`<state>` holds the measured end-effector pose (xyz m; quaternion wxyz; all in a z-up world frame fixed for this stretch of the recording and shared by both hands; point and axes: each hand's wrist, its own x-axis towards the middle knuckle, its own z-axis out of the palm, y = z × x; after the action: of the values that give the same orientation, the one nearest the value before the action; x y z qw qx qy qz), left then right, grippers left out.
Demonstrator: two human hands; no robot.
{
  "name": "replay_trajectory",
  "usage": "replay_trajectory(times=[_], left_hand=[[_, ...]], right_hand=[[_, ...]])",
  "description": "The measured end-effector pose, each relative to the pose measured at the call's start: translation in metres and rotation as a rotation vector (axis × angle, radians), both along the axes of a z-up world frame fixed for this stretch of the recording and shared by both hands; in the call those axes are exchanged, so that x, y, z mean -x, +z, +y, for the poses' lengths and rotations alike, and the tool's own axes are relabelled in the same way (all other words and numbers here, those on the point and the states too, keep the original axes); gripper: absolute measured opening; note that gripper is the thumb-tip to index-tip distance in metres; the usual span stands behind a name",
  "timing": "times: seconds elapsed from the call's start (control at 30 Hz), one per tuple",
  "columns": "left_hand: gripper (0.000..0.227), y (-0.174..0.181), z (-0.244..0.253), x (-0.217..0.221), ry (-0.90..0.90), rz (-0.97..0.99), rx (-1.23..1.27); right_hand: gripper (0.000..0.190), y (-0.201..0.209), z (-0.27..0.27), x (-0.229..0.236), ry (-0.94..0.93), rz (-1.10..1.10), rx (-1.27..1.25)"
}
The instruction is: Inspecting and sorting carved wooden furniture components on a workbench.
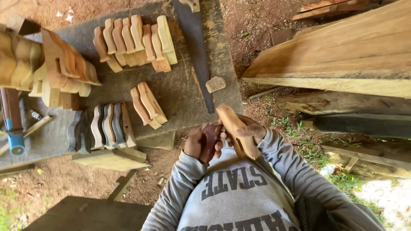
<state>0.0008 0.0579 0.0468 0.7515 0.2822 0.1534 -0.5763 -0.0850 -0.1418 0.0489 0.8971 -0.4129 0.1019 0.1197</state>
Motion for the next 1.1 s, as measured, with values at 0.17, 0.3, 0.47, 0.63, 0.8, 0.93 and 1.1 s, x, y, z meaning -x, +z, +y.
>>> replay_trajectory(times=[0.17,0.3,0.47,0.63,0.8,0.93,1.1], left_hand=[[0.026,0.042,0.018,0.007,0.042,-0.245,-0.035],[0.019,0.017,0.021,0.017,0.196,-0.390,-0.230],[0.026,-0.004,0.017,0.014,0.347,-0.485,-0.251],[0.017,-0.010,-0.002,0.004,0.536,-0.575,-0.467],[0.017,0.000,-0.006,-0.004,0.685,-0.866,-0.330],[0.014,0.002,-0.013,0.003,0.615,-0.874,-0.249],[0.013,0.008,-0.027,0.007,0.518,-0.825,-0.232]], right_hand=[[0.069,-0.050,-0.027,-0.004,-0.096,0.016,0.088],[0.063,-0.009,-0.024,-0.008,-0.109,0.035,0.048],[0.064,-0.040,-0.012,-0.005,-0.222,0.125,-0.028],[0.071,-0.024,-0.012,-0.012,-0.045,0.056,0.211],[0.080,0.028,-0.017,-0.019,0.003,-0.005,0.095],[0.082,0.012,-0.013,-0.003,0.166,-0.036,-0.015],[0.084,-0.031,-0.006,0.006,0.129,-0.063,-0.045]])
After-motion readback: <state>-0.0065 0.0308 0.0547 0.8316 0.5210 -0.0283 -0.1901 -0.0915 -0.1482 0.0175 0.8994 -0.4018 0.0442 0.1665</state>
